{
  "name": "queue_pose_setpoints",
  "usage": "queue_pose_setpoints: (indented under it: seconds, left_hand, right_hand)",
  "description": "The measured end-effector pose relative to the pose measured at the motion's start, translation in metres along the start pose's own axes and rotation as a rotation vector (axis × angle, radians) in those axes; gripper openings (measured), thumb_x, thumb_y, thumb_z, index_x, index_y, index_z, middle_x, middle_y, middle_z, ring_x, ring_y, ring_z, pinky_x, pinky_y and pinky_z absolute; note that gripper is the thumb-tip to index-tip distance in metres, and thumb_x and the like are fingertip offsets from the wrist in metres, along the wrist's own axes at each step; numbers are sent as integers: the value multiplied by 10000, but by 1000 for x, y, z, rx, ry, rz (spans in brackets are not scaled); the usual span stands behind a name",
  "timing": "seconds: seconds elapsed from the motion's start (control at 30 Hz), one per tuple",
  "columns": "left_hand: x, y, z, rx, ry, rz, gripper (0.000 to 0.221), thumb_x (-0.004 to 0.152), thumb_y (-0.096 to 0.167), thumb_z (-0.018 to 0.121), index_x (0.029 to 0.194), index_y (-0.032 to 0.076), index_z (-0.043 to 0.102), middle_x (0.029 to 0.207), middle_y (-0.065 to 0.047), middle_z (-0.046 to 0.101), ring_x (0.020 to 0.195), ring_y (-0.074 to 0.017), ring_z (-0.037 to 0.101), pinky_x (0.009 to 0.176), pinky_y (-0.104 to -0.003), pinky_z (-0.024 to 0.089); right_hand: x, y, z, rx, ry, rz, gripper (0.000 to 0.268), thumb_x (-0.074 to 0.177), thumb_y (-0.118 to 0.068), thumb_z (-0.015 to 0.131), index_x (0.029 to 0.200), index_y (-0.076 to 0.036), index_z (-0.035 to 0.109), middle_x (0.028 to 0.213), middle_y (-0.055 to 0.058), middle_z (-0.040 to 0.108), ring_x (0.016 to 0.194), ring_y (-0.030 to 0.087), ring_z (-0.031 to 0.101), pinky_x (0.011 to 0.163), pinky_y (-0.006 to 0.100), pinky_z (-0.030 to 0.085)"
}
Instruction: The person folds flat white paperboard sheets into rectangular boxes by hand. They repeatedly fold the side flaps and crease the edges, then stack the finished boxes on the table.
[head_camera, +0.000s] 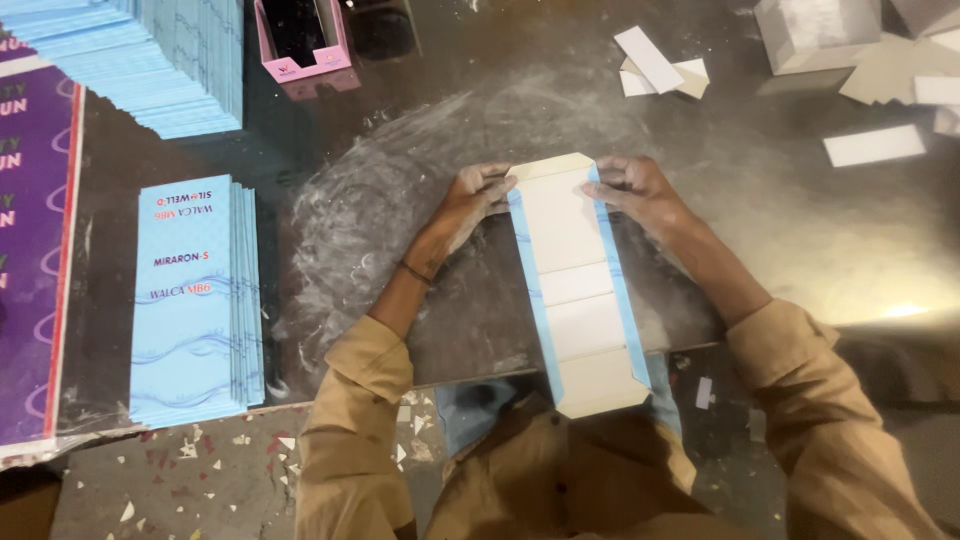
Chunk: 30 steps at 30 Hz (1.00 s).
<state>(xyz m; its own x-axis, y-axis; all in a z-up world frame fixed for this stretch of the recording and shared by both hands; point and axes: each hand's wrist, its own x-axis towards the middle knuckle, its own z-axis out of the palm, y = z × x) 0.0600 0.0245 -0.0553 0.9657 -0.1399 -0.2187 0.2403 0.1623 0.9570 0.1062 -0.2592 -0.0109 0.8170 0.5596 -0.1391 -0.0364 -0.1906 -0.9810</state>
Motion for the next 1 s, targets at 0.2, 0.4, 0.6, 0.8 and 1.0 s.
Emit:
queue_pose_setpoints:
  seconds: [0.2,0.4,0.6,0.8,1.0]
  left_hand:
    - [2,-7,-3,16,-48,16,534,970,118,655,1397,-132,457,1225,-220,677,1085,-229,692,920,-351,609]
    - [-4,4,5,94,-36,-3,448,968,110,648,1323,-143,546,1166,-225,724,1064,-251,732,928,-351,631]
    - [-5,3,8,3,80,43,318,914,45,741,1159,-136,652,1049,-209,751,909,-221,768,792,-320,632]
    - [-1,-5,7,56,127,63,269,869,45,772,1088,-90,690,979,-167,767,820,-175,760,716,-283,665]
    - [-2,-2,2,454,105,147,161,889,73,808,1009,-24,763,918,-134,787,739,-132,704,655,-250,582]
  right_hand:
    - [-3,17,-4,124,101,86,191,1018,-159,665,1101,2,728,974,77,733,870,136,700,785,270,583]
    - [19,53,-22,324,160,134,149,982,-135,704,948,9,698,898,109,737,768,174,723,710,318,610]
    - [24,73,-28,343,283,115,199,954,-131,756,817,-26,658,817,80,680,696,194,667,613,331,568]
    - [22,55,-24,213,264,154,196,916,-172,726,793,-20,711,831,120,731,715,231,735,648,344,635]
    - [14,36,-24,-155,57,-14,356,848,-265,807,1083,-4,749,996,127,774,852,175,736,740,286,613]
